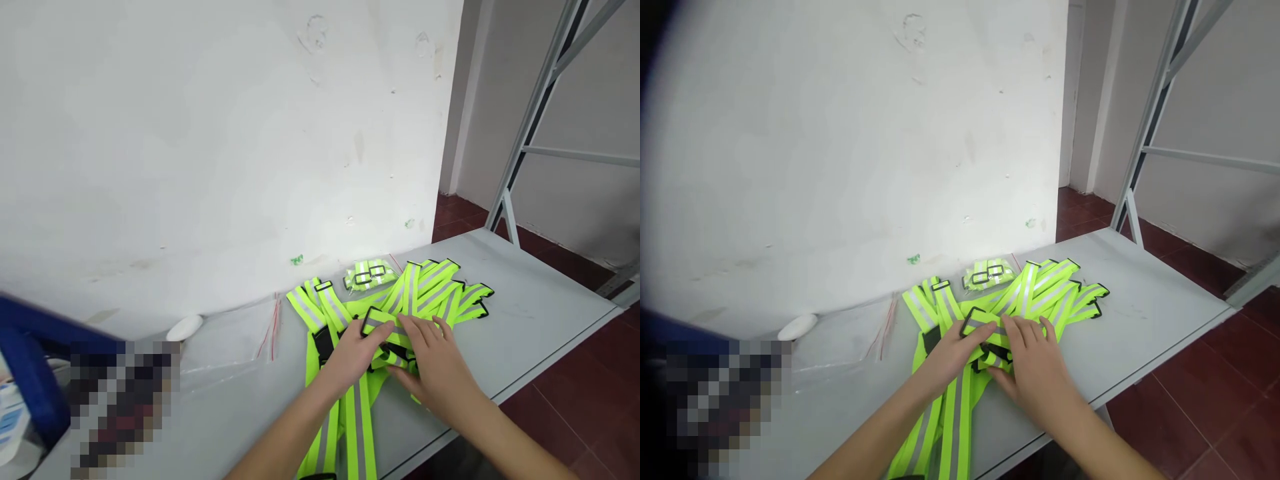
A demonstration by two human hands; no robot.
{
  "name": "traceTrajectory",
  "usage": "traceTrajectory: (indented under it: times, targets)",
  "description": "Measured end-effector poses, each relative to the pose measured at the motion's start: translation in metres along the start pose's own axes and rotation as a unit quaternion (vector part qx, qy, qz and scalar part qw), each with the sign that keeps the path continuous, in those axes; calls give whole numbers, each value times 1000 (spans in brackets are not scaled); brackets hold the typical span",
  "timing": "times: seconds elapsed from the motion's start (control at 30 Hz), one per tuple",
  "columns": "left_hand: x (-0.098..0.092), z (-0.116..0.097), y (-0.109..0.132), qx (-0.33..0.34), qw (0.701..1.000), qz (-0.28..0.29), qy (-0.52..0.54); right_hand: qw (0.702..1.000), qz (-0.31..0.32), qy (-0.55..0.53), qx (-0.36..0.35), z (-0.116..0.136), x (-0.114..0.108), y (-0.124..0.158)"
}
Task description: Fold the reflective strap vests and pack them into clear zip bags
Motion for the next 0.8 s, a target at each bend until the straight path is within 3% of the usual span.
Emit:
traceTrajectory:
  times: [0.13,0.3,0.5,0.67,0.8]
  targets:
    - [-2,4,4,-9,1000,29,-6,996,87,23,-5,2,10,-8]
    - [-1,-6,10,52,995,82,-24,991,108,-76,15,-6,-1,-12]
    - [5,-17,8,149,979,128,-61,940,241,-240,21,-16,-27,-24]
    - [11,-31,5,238,957,121,-112,931,259,-255,-31,-20,-45,-42]
    - [11,-35,-3,248,956,96,-124,907,283,-311,20,-23,-35,-47]
Point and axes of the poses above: each hand's wrist, its own y-axis away from the middle knuckle, its own x-axis out of the palm, z = x × y, the point moved 7 cm from there along -y, towards the middle knuckle, and after that the axes turned 2 degrees about y, right-handed, at the moved point
